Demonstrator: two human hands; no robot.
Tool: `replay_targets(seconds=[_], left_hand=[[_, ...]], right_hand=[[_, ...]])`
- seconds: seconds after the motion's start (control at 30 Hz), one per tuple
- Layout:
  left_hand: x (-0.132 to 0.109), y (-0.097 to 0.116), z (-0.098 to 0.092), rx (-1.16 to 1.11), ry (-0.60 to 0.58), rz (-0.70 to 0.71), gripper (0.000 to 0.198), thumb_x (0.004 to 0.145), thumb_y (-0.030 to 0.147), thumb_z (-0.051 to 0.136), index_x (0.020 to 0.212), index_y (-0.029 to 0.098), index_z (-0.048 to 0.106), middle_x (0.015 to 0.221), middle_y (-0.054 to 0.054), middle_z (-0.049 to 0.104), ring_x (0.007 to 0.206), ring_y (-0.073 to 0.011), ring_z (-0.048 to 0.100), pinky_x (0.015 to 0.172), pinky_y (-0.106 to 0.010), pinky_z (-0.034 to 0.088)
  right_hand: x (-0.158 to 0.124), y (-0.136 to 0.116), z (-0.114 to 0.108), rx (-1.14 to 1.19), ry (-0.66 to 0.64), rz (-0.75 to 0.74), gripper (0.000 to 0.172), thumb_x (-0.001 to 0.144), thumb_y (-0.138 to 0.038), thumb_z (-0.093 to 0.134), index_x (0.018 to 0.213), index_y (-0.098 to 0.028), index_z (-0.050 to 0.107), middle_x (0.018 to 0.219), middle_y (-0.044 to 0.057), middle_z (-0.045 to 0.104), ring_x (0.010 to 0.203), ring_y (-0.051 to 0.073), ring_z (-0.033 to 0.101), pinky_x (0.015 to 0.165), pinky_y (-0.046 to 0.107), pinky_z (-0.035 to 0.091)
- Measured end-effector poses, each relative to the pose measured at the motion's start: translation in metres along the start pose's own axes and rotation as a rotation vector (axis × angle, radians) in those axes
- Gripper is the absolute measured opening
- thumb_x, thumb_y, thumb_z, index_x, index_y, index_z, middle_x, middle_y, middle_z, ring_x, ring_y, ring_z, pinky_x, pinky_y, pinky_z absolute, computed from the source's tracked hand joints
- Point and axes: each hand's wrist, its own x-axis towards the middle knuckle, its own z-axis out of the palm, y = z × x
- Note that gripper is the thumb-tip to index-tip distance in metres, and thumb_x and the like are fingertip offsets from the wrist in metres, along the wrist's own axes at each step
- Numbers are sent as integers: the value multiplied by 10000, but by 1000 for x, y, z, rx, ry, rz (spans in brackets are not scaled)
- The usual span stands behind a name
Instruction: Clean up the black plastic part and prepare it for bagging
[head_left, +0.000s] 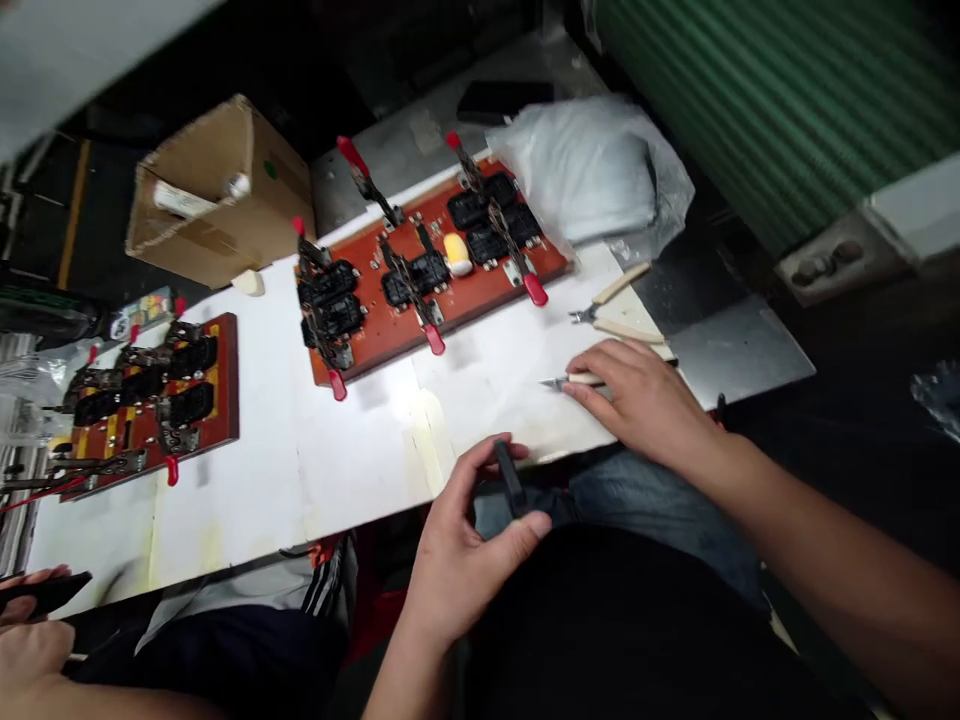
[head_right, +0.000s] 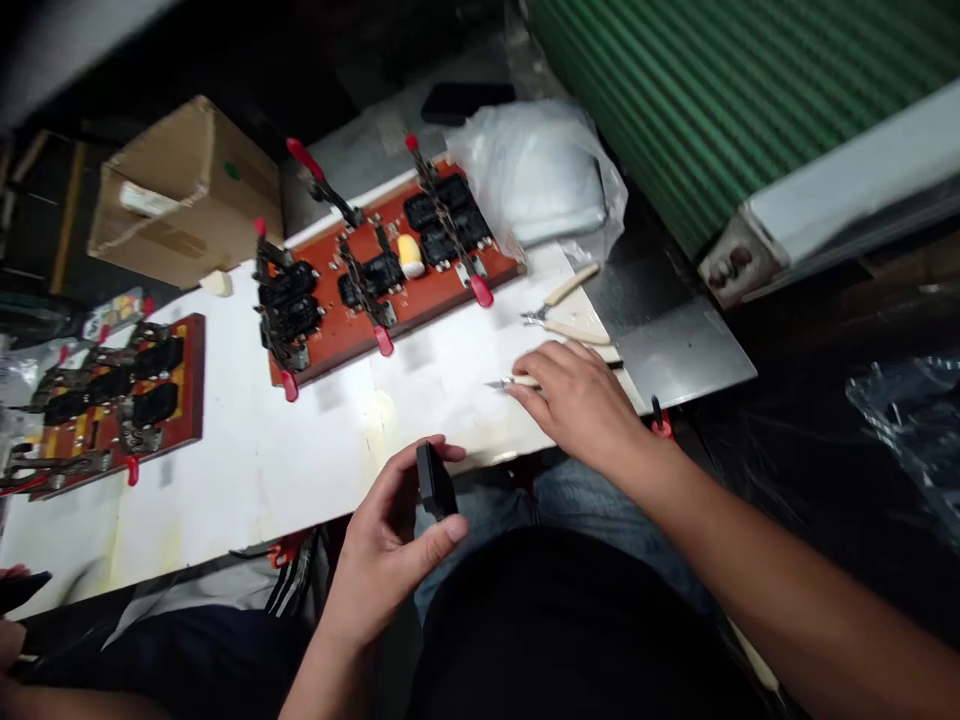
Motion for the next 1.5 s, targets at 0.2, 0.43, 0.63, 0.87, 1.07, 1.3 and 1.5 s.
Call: replay_targets(seconds=[0.2,0.43,0.63,0.87,1.07,1.3,1.5], left_hand=[[31,-18,-33,210,416,-140,985,894,640,737,1675,321,226,1451,-128,608,975,-209,694,876,-418,596],[39,-45,-62,704,335,302,940,931,506,741,1673,266,216,1749,-170,293,1640,-352,250,1314,-635,282],[49,-50,-54,848,194,304,966,914,504,751,1675,238,219,1738,-109,359,1650,-360,213,1342,-651,183],[50,-56,-55,755,227,330,951,901,564,762,1650,196,306,1698,-78,439,1638,-353,236,1366,-576,94],[51,-60,-51,727,256,351,934,898,598,749,1639,193,348,1688,-93,452,1625,-378,265,1356,-575,86],[53,-60,-50,740,256,359,895,922,653,684,1618,179,379,1688,-84,454,1621,-372,272,1360,-559,76],[54,-65,-48,750,275,388,951,897,692,698,1627,180,368,1685,-104,456,1619,-388,275,1355,-564,77]], right_hand=[[24,-17,-11,105,98,-65,221,1064,-263,554,1272,-223,616,1218,106,675,1172,296,646,992,464,534],[174,-57,-19,-199,-28,-250,216,1036,-340,608,1159,-192,704,1087,121,746,957,304,714,822,436,566],[287,-24,32,-488,-155,-164,472,750,-583,922,786,-164,705,680,56,666,779,326,726,749,459,566],[171,-63,0,-122,-242,-211,520,971,-537,695,1367,-220,581,1092,79,722,829,228,702,657,358,499],[44,-65,43,275,-334,-68,288,1007,-215,650,1284,-274,601,1266,72,668,1159,253,661,981,416,560],[46,-70,60,236,-257,-130,361,1014,-183,633,1369,-243,605,1299,114,642,1198,264,639,1028,445,545],[38,-65,45,167,-358,-196,268,1011,-198,640,1272,-260,640,1118,81,695,1011,256,676,857,407,575]])
